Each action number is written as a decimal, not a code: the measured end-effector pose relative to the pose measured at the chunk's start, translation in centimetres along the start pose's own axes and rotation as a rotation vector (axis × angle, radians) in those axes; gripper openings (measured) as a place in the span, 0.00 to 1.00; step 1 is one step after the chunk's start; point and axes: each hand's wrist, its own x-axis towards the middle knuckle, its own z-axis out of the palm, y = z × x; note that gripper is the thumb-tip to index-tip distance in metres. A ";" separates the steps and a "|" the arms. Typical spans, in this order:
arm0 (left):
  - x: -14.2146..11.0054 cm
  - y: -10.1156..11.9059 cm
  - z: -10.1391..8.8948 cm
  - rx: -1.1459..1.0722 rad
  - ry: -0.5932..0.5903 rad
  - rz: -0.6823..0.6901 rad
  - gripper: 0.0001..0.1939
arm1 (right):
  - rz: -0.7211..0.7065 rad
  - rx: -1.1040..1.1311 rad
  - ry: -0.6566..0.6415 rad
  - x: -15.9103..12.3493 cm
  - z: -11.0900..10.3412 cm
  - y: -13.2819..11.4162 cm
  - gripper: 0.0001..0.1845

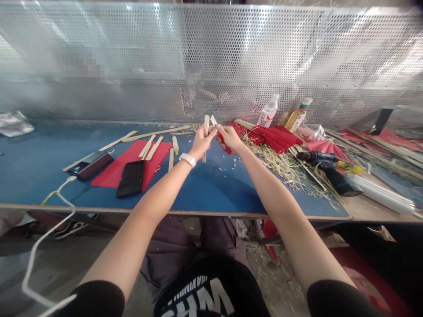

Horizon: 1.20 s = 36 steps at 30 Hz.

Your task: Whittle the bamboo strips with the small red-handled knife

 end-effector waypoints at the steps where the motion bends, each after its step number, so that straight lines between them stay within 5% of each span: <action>1: -0.1 0.0 0.0 -0.031 0.019 -0.016 0.24 | -0.020 -0.018 -0.013 -0.1 -0.2 -0.1 0.29; 3: -0.4 0.2 0.2 -0.085 0.047 -0.048 0.27 | -0.041 -0.073 -0.074 -0.4 -0.8 -0.1 0.31; 8: -1.1 1.1 0.4 -0.138 -0.101 -0.104 0.28 | 0.007 -0.184 -0.264 -0.8 -2.5 -0.2 0.35; 16: -1.8 2.5 0.3 -0.101 -0.207 -0.129 0.16 | 0.010 -0.229 -0.303 -1.2 -4.3 -1.5 0.31; 36: -0.9 0.0 -0.4 0.073 -0.267 0.011 0.33 | -0.082 -0.361 -0.300 -0.9 -4.7 -2.1 0.29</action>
